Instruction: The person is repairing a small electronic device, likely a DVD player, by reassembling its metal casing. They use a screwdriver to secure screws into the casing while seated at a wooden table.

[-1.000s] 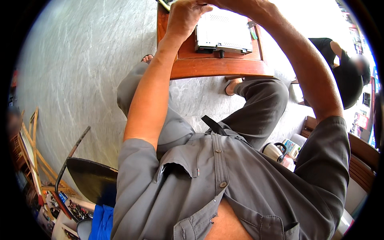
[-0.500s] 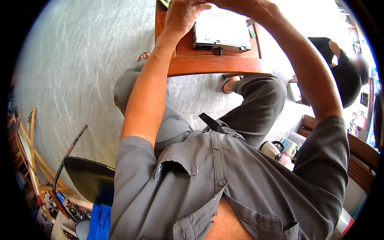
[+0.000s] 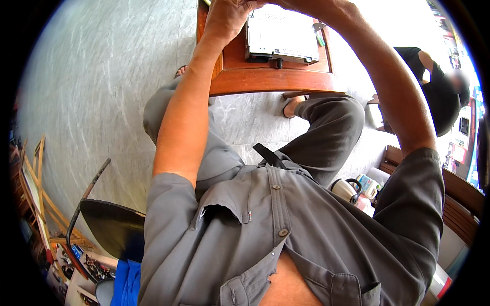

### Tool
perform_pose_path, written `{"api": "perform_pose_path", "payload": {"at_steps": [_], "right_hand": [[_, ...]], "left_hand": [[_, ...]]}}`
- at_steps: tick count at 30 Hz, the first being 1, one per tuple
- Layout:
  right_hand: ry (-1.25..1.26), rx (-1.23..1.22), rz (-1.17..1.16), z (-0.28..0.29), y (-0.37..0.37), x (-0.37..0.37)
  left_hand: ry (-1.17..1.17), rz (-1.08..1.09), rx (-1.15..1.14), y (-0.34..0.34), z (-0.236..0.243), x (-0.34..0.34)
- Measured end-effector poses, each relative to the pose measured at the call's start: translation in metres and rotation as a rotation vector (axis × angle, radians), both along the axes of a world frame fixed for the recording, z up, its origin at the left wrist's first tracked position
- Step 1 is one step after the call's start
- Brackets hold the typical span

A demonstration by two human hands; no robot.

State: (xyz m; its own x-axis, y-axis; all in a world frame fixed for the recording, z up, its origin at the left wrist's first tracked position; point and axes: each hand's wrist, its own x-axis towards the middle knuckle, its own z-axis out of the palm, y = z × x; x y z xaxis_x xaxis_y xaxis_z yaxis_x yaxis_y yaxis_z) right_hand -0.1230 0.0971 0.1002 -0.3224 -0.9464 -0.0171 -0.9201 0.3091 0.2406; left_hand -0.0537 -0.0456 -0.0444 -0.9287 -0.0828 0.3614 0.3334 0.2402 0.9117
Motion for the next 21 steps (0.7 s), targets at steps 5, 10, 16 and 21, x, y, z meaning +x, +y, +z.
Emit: {"api": "perform_pose_path", "payload": {"at_steps": [5,10,16,21], "right_hand": [[-0.007,-0.111,0.063,-0.013,0.002,-0.008],[0.139,0.066,0.051,-0.01,-0.004,-0.007],[-0.041,-0.189,0.11,-0.006,-0.001,0.005],[0.126,0.081,0.063,-0.009,-0.003,-0.003]], "left_hand": [[0.194,0.033,-0.187,-0.004,0.001,-0.003],[0.193,0.112,-0.183,0.008,0.011,0.003],[-0.074,0.074,-0.207,-0.009,0.011,-0.001],[0.262,0.046,-0.205,-0.003,0.008,-0.001]]}}
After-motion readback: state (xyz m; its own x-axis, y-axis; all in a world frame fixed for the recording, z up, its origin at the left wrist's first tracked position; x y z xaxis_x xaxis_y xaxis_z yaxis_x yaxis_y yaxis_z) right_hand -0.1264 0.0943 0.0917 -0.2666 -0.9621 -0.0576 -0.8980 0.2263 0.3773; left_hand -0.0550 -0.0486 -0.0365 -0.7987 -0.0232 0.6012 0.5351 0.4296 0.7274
